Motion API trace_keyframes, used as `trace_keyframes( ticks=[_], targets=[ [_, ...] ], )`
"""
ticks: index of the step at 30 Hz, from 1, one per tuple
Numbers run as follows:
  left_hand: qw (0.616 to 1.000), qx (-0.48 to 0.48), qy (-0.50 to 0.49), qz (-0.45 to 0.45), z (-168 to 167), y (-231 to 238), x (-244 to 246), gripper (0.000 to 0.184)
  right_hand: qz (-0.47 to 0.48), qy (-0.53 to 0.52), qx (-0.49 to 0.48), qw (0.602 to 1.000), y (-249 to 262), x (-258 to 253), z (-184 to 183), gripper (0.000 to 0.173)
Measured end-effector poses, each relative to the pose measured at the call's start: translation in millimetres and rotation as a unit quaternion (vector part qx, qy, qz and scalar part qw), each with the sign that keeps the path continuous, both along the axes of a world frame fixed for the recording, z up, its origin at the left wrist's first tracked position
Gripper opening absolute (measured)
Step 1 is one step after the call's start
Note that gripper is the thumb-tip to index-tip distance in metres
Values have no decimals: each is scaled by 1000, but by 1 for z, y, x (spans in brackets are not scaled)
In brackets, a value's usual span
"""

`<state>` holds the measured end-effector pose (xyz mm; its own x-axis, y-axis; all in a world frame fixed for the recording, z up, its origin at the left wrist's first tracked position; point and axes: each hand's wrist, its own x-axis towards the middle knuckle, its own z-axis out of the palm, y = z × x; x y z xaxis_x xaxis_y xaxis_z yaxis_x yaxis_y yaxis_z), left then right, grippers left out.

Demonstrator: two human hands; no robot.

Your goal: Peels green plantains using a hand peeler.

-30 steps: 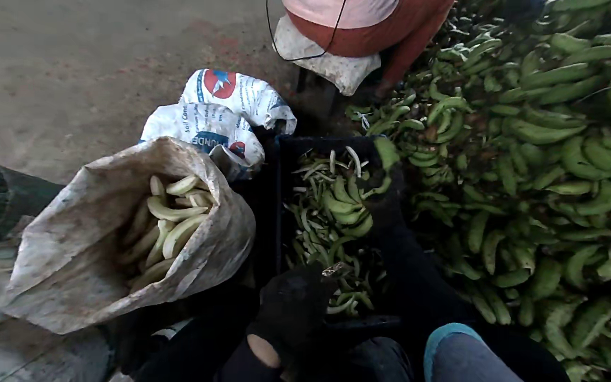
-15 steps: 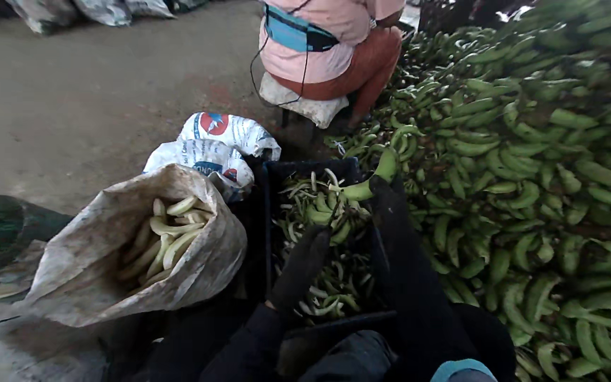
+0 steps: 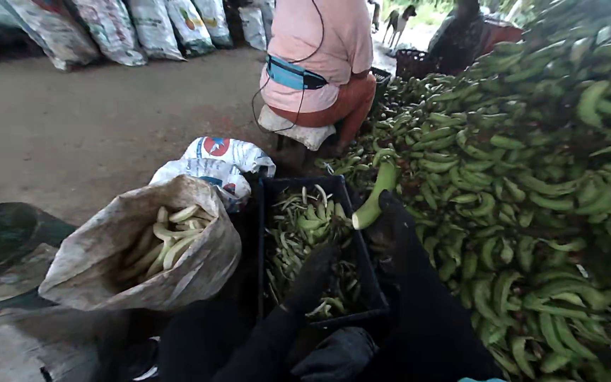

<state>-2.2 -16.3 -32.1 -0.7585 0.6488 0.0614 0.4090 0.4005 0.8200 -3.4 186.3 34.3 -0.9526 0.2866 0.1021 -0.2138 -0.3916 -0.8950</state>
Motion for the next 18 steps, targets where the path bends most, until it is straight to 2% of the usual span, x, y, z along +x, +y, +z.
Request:
trace_keyframes(
  ticks=[1, 3, 5, 8, 10, 12, 14, 16, 18],
  targets=[
    [998, 41, -47, 24, 16, 0, 0, 46, 13, -7, -30, 999, 2, 1, 3, 28],
    [986, 107, -121, 42, 43, 0, -5, 43, -25, -35, -18, 999, 2, 3, 7, 31],
    [993, 103, -51, 12, 54, -5, -13, 45, -87, -64, 41, 993, 1, 3, 4, 36],
    [995, 52, 83, -19, 59, -7, -17, 46, -114, -73, 100, 986, -5, 9, -4, 36],
    [993, 27, 114, -22, 61, -7, -19, 46, -102, -63, 77, 990, -13, 9, -7, 33],
    [993, 14, 114, -17, 58, -6, -24, 44, -92, -69, 11, 993, -19, 5, -17, 27],
    [990, 9, 140, 11, 47, -7, -33, 42, -70, -68, 1, 995, -25, 5, -31, 26],
    [975, 8, 208, 82, 30, -6, -44, 39, -51, -83, 20, 995, -37, 11, -42, 29],
    [956, -3, 239, 171, 18, -6, -56, 38, -41, -128, -59, 989, -50, 16, -52, 32]
  ],
)
